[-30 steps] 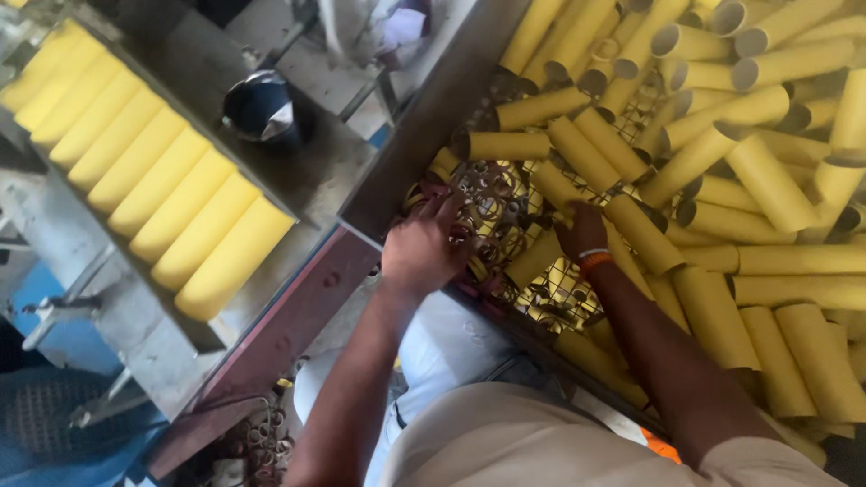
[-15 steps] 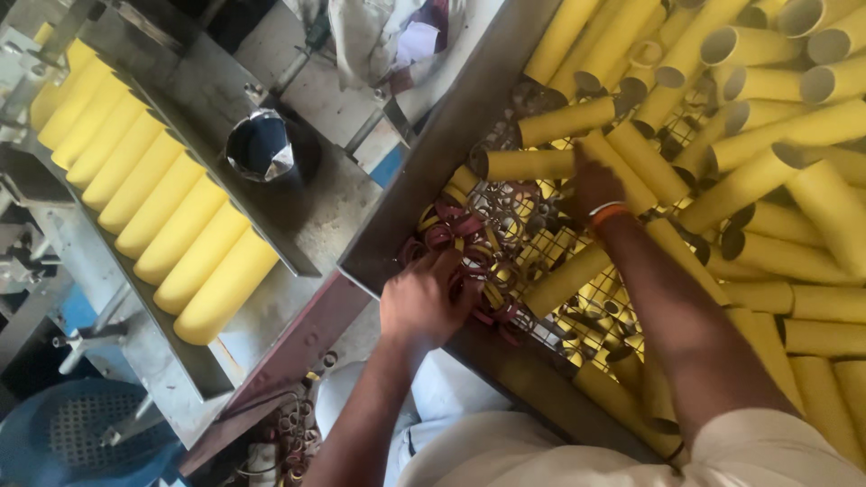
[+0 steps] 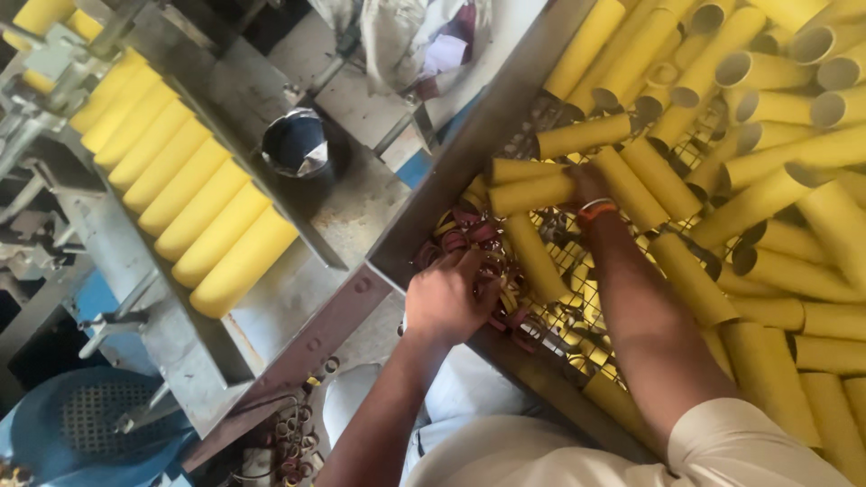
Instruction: The person repeatedly picks up yellow cylindrical objects from a wire rack and places them onto a conveyor belt. The action is continuous and repetitive, involving handling the cylinders one by one.
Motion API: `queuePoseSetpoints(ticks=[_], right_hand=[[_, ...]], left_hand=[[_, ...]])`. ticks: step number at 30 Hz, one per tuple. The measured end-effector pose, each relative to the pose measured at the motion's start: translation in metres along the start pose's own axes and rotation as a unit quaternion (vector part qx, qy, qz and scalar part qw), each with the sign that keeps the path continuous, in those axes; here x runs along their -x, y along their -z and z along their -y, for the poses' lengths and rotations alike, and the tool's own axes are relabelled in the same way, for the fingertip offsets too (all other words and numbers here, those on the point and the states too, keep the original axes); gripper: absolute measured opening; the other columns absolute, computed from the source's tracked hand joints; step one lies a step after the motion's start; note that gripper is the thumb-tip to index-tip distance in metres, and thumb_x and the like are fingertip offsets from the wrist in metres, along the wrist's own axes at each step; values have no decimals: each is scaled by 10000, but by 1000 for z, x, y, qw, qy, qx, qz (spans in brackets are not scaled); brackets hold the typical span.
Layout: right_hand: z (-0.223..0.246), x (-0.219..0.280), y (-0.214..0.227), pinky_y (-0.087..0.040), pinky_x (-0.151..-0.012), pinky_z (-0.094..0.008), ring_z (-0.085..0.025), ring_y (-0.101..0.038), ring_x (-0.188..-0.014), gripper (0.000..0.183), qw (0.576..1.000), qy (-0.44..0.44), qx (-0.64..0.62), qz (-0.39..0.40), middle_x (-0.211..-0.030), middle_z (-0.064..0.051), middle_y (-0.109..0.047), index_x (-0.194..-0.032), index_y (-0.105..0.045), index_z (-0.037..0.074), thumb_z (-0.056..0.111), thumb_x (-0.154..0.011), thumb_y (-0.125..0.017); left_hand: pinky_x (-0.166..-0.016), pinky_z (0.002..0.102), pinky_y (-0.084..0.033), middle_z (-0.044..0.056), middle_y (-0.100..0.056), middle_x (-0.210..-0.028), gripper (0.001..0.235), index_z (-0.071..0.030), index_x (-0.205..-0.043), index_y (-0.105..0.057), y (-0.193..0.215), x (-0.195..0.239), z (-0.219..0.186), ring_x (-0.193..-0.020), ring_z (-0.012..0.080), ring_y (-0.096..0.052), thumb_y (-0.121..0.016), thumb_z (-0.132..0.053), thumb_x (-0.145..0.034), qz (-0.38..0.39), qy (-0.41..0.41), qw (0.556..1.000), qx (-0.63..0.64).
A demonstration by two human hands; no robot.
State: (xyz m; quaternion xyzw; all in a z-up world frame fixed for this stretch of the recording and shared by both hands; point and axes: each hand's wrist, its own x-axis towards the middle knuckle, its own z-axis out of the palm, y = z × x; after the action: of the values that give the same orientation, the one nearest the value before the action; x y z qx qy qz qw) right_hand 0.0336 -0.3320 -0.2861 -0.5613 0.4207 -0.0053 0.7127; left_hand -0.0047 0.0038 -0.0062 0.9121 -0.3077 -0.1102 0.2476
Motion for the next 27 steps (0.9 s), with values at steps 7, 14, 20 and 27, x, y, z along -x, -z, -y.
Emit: queuePoseSetpoints(ticks=[7, 14, 20, 27], right_hand=[[19, 81, -2, -487, -1013, -445, -333, -579, -1278, 514, 926, 293, 178, -157, -1399, -200, -617, -1383, -608, 26, 204, -927, -763], [129, 207, 27, -464, -1105, -380, -265, -601, -1278, 484, 808, 506, 287, -94, -1380, -144, -656, -1397, -627, 35, 31, -921, -712], [202, 288, -46, -491, -1158, -321, -167, -600, -1269, 422, 800, 591, 84, 49, -1363, -70, -629, -1404, -589, 3, 16, -982, -579], [178, 273, -198, -512, -1044, -308, -153, -615, -1145, 370, 824, 532, 12, 192, -1259, -47, -646, -1309, -637, 21, 26, -941, -602]], left_hand=[[-740, 479, -581, 153, -732, -1127, 518, -96, -1258, -646, -14, -4, 9, -904, 344, -732, -696, -426, -862, -58, -53, 997, 12], [-956, 481, -537, 210, -626, -1282, 741, -89, -1433, -535, -27, -7, 13, -1152, 394, -642, -714, -537, -870, -96, -71, 990, 78], [-1230, 589, -327, 197, -471, -1509, 952, -71, -1521, -427, 18, 30, 21, -1411, 408, -468, -720, -649, -824, -316, -127, 931, 134], [-1277, 610, -209, 217, -386, -1563, 1068, -78, -1557, -365, 75, 68, 70, -1483, 419, -364, -796, -657, -770, -391, -48, 919, -3]])
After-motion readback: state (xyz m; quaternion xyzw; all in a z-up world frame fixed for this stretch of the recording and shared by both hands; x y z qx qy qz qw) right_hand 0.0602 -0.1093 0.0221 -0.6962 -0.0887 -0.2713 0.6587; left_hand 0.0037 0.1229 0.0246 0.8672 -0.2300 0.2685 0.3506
